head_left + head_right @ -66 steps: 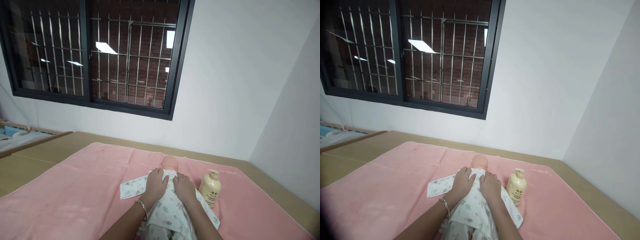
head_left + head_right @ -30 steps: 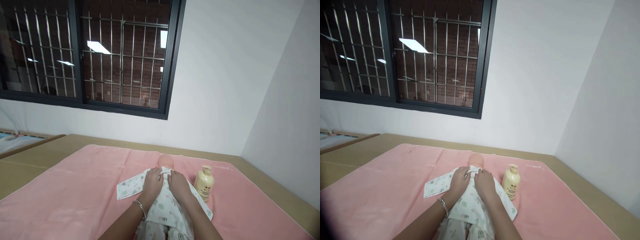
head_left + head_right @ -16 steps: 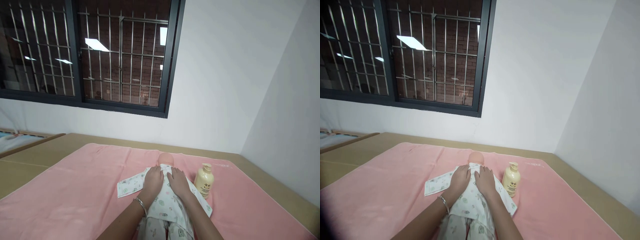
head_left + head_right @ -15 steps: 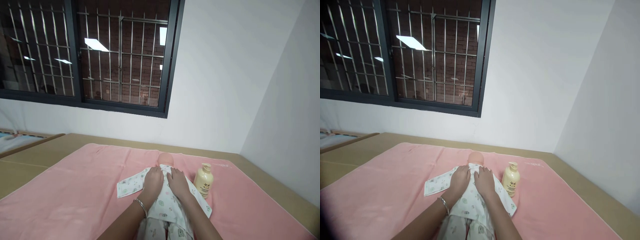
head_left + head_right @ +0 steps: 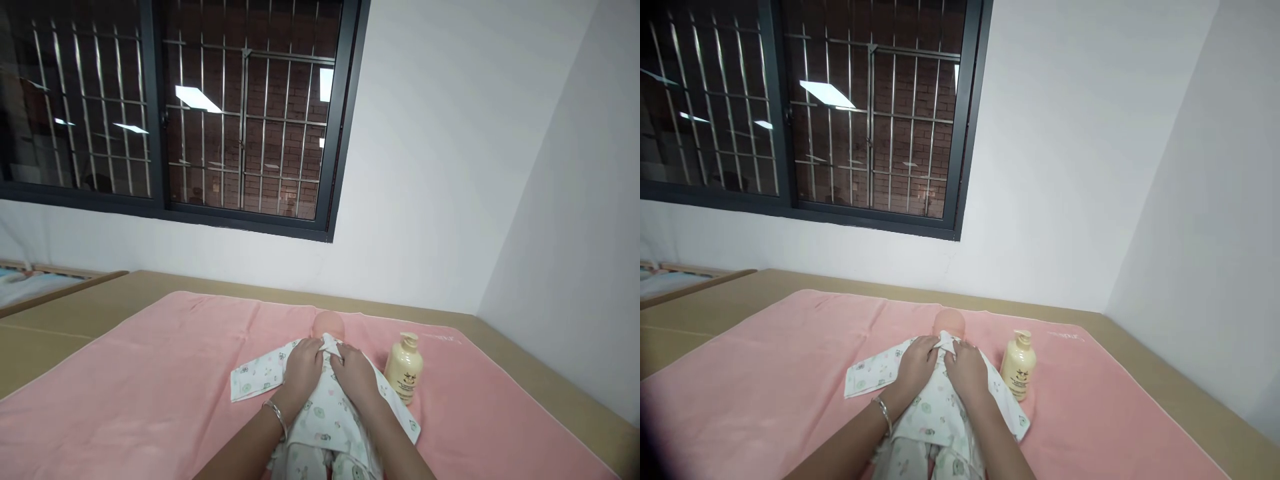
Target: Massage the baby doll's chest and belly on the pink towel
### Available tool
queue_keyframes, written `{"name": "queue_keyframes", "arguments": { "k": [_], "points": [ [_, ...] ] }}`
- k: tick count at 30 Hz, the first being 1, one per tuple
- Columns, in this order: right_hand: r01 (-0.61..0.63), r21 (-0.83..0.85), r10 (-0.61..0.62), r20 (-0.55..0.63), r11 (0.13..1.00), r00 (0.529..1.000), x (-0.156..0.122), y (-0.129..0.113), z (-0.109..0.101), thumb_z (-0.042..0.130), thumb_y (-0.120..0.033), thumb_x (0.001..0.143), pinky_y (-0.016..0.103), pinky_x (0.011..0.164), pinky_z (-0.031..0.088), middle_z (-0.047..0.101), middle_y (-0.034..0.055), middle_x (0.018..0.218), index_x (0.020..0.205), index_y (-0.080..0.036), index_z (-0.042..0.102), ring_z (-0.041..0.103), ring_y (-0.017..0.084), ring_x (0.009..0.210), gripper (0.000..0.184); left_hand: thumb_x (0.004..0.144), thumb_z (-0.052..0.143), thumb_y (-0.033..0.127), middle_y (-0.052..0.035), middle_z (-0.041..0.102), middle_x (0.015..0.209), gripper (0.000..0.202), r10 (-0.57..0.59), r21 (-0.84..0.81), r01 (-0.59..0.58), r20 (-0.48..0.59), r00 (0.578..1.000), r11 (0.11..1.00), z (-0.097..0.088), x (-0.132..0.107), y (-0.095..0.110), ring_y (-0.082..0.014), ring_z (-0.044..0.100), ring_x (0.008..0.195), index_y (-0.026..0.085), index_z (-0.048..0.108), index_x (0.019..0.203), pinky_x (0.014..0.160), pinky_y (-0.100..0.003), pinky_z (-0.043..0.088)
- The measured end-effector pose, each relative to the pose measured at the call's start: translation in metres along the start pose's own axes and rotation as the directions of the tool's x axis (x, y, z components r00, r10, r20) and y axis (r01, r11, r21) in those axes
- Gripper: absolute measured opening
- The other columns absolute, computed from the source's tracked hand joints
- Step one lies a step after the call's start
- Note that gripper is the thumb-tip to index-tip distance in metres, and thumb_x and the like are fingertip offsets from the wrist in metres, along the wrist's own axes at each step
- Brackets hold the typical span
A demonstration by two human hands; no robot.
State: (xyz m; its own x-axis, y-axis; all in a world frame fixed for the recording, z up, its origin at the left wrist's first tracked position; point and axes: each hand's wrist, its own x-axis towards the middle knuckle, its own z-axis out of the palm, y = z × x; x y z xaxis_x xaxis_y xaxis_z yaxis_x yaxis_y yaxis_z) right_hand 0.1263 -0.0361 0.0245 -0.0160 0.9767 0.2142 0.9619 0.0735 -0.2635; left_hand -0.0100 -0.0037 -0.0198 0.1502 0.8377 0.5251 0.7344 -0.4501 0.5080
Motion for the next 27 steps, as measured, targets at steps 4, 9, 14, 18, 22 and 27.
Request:
{"name": "queue_keyframes", "arguments": {
  "k": [4,9,14,18,22,27],
  "points": [
    [-0.081,-0.067,0.077,-0.070,0.994,0.995,-0.006,-0.009,0.001,0.037,-0.029,0.091,0.029,0.077,0.043,0.071,0.0124,0.102,0.101,-0.019,0.070,0.066,0.024,0.093,0.035,0.091,0.041,0.027,-0.0089,0.070,0.098,0.027,-0.163,0.140,0.171,-0.068,0.984,0.975,-0.004,-0.005,0.006,-0.0242,0.061,0.099,0.019,0.067,0.094,0.088,-0.035,0.044],
    [-0.012,0.058,0.017,-0.083,0.998,0.996,0.008,0.004,0.010,0.039,-0.028,0.090,0.030,0.096,0.038,0.062,0.0133,0.128,0.124,-0.013,0.061,0.056,0.023,0.119,0.044,0.092,0.041,0.030,-0.0089,0.069,0.108,0.030,-0.133,0.101,0.129,0.042,0.990,0.987,-0.005,0.002,-0.001,-0.0242,0.060,0.106,0.018,0.065,0.107,0.096,-0.036,0.040],
    [0.096,0.078,-0.089,-0.091,0.992,0.992,0.011,0.010,0.009,0.039,-0.028,0.091,0.029,0.097,0.037,0.064,0.0096,0.126,0.126,-0.017,0.061,0.057,0.022,0.116,0.042,0.092,0.035,0.022,-0.0079,0.070,0.109,0.034,0.036,-0.041,-0.036,0.000,0.999,0.998,0.006,0.005,-0.010,-0.0215,0.061,0.102,0.019,0.066,0.106,0.092,-0.036,0.044],
    [-0.049,-0.014,0.046,-0.141,0.999,0.989,0.000,0.004,0.009,0.037,-0.034,0.094,0.030,0.080,0.042,0.072,0.0115,0.101,0.100,-0.018,0.071,0.065,0.025,0.095,0.038,0.091,0.038,0.023,-0.0085,0.071,0.093,0.030,-0.026,-0.013,0.025,-0.128,0.991,1.000,0.015,0.000,-0.011,-0.0229,0.062,0.093,0.019,0.068,0.088,0.086,-0.037,0.046],
    [-0.076,-0.013,0.073,-0.153,0.997,0.985,0.001,0.006,0.013,0.036,-0.036,0.094,0.030,0.082,0.042,0.072,0.0128,0.103,0.102,-0.017,0.070,0.065,0.026,0.098,0.040,0.090,0.040,0.028,-0.0100,0.070,0.103,0.031,-0.103,0.055,0.109,-0.098,0.990,0.993,0.014,0.000,-0.013,-0.0248,0.061,0.102,0.018,0.068,0.099,0.093,-0.038,0.043],
    [0.075,0.039,-0.071,-0.091,0.996,0.993,0.014,0.012,0.011,0.036,-0.030,0.093,0.032,0.101,0.034,0.057,0.0142,0.135,0.132,-0.011,0.054,0.051,0.024,0.124,0.047,0.091,0.037,0.024,-0.0082,0.064,0.127,0.041,-0.019,0.012,0.018,0.074,0.997,1.000,0.003,0.006,-0.012,-0.0217,0.055,0.117,0.017,0.060,0.124,0.105,-0.036,0.036]
  ]
}}
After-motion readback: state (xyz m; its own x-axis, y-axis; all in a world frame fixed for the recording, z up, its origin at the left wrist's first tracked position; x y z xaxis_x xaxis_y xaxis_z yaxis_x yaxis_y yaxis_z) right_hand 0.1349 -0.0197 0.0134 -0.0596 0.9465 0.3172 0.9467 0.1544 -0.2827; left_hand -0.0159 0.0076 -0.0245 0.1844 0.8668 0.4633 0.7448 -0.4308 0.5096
